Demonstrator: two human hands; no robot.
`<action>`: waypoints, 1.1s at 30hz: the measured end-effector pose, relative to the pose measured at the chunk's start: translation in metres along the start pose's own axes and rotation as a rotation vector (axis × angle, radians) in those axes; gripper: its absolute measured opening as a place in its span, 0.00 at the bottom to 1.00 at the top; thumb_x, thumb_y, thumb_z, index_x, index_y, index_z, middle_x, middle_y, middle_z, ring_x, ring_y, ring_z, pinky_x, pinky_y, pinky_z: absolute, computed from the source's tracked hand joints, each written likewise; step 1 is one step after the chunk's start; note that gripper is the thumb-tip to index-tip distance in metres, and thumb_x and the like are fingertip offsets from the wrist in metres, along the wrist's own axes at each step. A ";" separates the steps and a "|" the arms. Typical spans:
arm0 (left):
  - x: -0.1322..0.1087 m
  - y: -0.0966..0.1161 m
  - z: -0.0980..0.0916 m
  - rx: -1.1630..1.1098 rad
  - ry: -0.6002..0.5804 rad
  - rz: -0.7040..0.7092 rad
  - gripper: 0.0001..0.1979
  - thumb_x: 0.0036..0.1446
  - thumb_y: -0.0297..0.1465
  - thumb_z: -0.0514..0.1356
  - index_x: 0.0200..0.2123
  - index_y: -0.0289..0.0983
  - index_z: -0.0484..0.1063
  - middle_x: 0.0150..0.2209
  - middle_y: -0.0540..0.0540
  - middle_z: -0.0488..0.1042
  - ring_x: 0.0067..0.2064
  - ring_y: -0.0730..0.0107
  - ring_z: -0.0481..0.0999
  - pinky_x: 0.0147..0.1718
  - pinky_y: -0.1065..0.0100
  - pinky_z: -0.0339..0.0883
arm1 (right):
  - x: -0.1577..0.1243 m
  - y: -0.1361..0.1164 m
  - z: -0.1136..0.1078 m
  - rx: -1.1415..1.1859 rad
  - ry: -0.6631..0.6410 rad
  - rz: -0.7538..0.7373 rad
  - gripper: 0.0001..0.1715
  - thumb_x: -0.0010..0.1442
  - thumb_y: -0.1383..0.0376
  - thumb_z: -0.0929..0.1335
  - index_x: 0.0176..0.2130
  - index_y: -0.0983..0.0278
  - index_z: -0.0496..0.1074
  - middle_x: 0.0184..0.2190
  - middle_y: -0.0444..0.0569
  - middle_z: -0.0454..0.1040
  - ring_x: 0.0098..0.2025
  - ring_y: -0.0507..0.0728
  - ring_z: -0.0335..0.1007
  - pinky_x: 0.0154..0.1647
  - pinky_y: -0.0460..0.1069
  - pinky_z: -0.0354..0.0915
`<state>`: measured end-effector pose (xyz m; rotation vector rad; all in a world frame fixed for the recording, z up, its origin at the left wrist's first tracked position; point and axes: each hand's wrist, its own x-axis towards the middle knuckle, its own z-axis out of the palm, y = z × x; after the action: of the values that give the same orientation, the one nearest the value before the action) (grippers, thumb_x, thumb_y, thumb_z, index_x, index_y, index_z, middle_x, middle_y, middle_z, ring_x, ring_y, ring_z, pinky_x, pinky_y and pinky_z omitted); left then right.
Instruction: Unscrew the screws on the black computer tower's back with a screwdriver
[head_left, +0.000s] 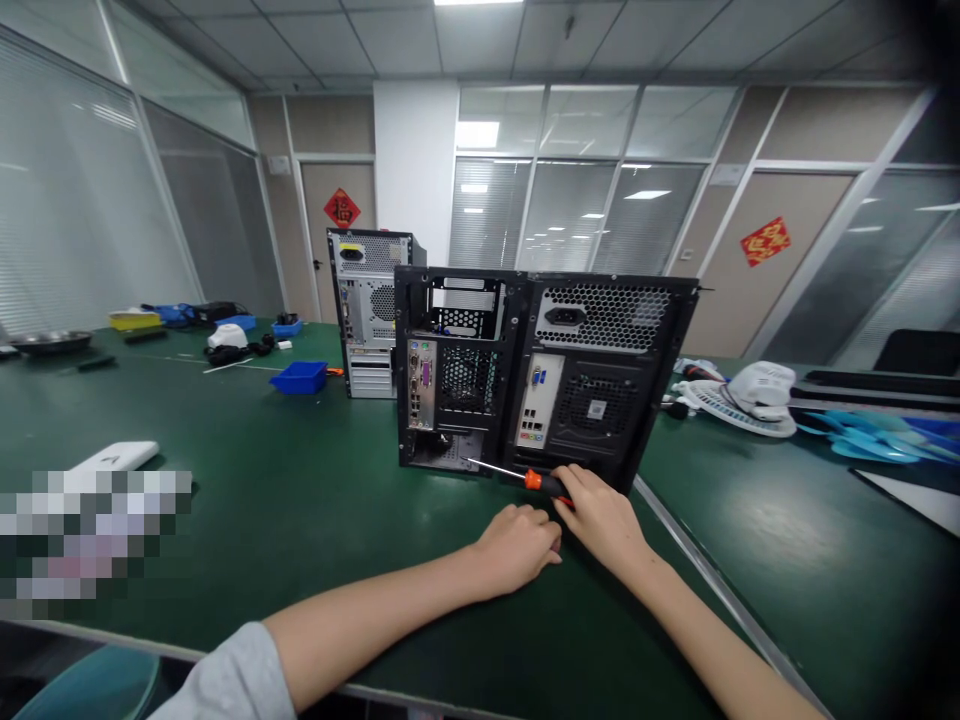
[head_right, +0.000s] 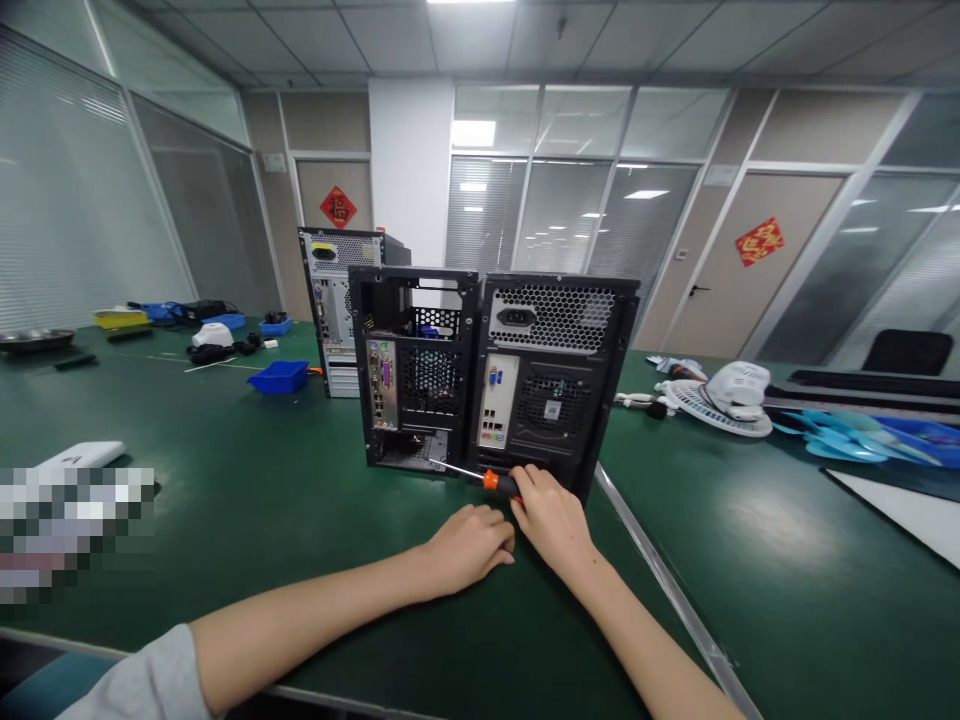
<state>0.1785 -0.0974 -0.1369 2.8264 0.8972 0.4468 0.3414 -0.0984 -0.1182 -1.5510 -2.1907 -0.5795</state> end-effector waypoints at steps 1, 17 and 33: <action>0.000 -0.001 -0.001 -0.026 -0.002 -0.006 0.06 0.57 0.32 0.60 0.34 0.35 0.71 0.36 0.42 0.74 0.41 0.60 0.74 0.41 0.63 0.65 | 0.000 0.000 0.000 0.003 0.002 0.001 0.10 0.55 0.70 0.62 0.39 0.61 0.65 0.35 0.47 0.71 0.35 0.55 0.69 0.28 0.46 0.60; -0.031 -0.045 -0.082 -0.727 0.287 -0.218 0.06 0.52 0.28 0.59 0.33 0.36 0.76 0.31 0.48 0.78 0.31 0.72 0.75 0.37 0.70 0.68 | -0.001 -0.007 -0.002 0.139 0.118 0.010 0.10 0.58 0.67 0.61 0.42 0.61 0.62 0.36 0.47 0.73 0.35 0.56 0.72 0.29 0.47 0.64; -0.051 -0.082 -0.075 -1.477 0.806 -0.405 0.19 0.39 0.37 0.72 0.33 0.33 0.76 0.28 0.49 0.75 0.31 0.76 0.74 0.36 0.73 0.69 | -0.001 -0.013 -0.014 0.231 0.362 -0.130 0.10 0.65 0.63 0.61 0.45 0.64 0.64 0.37 0.50 0.71 0.39 0.56 0.71 0.38 0.49 0.68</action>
<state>0.0703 -0.0570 -0.0962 1.0701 0.6782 1.4292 0.3303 -0.1108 -0.1080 -1.0968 -2.0067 -0.5718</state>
